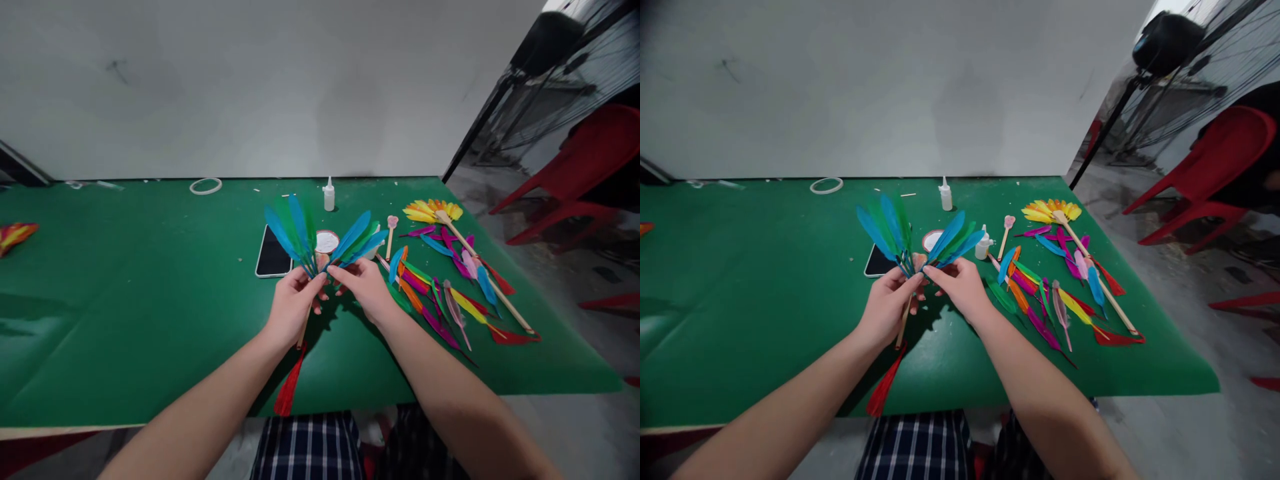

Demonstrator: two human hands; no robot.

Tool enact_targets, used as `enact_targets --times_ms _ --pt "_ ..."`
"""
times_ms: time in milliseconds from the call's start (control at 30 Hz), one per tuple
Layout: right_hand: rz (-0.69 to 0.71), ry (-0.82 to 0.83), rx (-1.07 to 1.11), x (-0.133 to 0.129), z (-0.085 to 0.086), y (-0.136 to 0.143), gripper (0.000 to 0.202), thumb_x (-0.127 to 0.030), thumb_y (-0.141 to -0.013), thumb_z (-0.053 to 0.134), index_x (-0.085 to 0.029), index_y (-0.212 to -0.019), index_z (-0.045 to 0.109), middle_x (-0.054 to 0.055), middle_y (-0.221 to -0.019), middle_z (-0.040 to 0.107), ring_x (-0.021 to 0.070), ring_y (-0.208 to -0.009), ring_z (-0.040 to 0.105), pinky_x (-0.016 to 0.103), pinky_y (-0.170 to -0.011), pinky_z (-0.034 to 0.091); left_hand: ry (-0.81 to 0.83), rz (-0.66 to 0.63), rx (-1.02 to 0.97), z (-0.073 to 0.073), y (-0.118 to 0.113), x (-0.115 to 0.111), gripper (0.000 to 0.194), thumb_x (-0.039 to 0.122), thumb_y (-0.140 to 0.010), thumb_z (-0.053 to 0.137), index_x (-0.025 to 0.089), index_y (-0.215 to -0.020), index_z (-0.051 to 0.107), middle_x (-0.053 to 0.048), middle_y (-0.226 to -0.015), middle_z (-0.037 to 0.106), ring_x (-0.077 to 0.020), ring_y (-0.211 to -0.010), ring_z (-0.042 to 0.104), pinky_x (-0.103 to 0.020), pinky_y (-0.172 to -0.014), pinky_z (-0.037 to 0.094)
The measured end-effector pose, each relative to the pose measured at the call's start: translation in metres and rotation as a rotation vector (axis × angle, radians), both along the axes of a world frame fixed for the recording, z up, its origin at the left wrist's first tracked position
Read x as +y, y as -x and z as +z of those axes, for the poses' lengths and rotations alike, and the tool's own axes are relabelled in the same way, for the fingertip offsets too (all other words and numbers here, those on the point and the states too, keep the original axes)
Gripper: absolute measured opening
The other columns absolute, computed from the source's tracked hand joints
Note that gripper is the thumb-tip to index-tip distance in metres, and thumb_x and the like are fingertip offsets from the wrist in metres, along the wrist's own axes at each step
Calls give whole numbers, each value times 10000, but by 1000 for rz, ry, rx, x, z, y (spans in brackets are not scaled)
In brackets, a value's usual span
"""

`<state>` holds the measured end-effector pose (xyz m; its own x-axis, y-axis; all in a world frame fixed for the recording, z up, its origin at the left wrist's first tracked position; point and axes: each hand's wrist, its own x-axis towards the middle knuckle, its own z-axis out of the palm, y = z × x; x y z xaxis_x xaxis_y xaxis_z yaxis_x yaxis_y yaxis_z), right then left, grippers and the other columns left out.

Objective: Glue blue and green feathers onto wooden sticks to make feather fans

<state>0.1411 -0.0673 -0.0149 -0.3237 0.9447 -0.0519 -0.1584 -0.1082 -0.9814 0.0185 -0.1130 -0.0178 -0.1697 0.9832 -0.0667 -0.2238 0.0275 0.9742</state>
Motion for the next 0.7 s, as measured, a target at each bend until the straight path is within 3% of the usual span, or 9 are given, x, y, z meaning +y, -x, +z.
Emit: enact_targets --times_ms 700 --pt "-76 -27 -12 -1 -1 1 264 -357 -621 686 -163 -781 604 11 -691 639 109 -587 559 206 -446 442 -28 -83 -38 1 2 0 251 247 -699 662 168 -934 625 6 -744 603 -79 -599 561 -143 -433 448"
